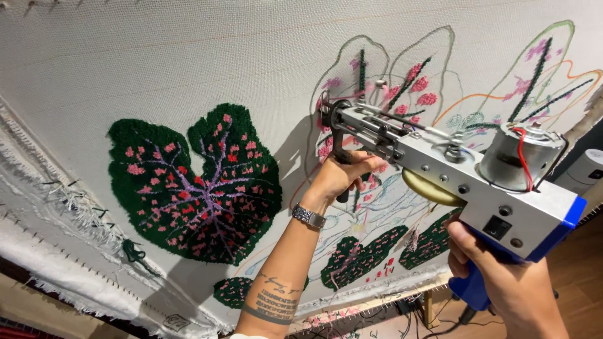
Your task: Using a tufting gun to create a leaf pattern on a rug canvas.
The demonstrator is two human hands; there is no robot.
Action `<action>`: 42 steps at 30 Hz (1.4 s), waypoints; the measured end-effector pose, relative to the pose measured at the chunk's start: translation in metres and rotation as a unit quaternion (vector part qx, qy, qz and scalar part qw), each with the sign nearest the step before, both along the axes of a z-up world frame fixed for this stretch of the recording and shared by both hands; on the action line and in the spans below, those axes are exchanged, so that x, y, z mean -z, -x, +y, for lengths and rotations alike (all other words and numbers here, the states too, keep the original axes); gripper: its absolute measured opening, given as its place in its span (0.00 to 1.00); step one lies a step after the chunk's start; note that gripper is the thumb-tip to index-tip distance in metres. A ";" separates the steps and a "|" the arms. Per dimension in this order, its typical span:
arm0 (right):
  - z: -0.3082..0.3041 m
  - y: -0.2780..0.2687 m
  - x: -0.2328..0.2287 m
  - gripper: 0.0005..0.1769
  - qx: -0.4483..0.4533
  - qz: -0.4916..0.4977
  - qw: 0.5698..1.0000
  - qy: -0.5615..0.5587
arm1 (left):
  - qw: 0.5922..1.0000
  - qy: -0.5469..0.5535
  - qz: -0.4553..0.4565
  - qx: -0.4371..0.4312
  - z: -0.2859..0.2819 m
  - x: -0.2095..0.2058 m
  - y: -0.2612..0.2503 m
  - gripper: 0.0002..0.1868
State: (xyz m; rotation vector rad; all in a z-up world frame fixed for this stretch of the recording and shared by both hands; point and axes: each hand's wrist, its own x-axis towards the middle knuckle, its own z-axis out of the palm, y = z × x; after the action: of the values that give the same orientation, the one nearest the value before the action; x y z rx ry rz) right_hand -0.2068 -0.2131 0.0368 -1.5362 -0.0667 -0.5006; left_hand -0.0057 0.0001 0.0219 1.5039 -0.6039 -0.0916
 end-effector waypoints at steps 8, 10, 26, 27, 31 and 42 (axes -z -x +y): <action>-0.009 0.003 0.003 0.11 -0.034 -0.021 0.999 -0.033 | 0.997 0.061 0.018 0.034 -0.002 -0.002 0.000 0.15; -0.021 0.003 0.008 0.11 -0.042 -0.027 0.998 -0.032 | 0.999 0.044 0.017 0.020 -0.004 -0.004 0.006 0.13; -0.123 0.020 0.063 0.27 -0.059 0.099 0.990 -0.083 | 0.998 -0.021 0.013 0.055 -0.030 -0.003 0.053 0.17; -0.120 0.022 0.058 0.27 -0.059 0.097 0.990 -0.083 | 0.998 -0.022 0.011 0.055 -0.030 -0.001 0.054 0.17; -0.106 0.026 0.045 0.25 -0.070 0.086 0.992 -0.055 | 0.999 -0.028 0.022 0.036 -0.029 0.008 0.053 0.15; -0.077 0.022 0.017 0.20 -0.069 0.061 0.996 -0.016 | 0.999 -0.006 0.050 0.016 -0.026 0.009 0.042 0.18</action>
State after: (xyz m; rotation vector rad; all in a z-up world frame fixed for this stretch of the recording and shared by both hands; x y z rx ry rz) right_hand -0.2286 -0.2901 0.0195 -1.5160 -0.0686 -0.2965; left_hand -0.0478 -0.0259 0.0126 1.4920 -0.5476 -0.1947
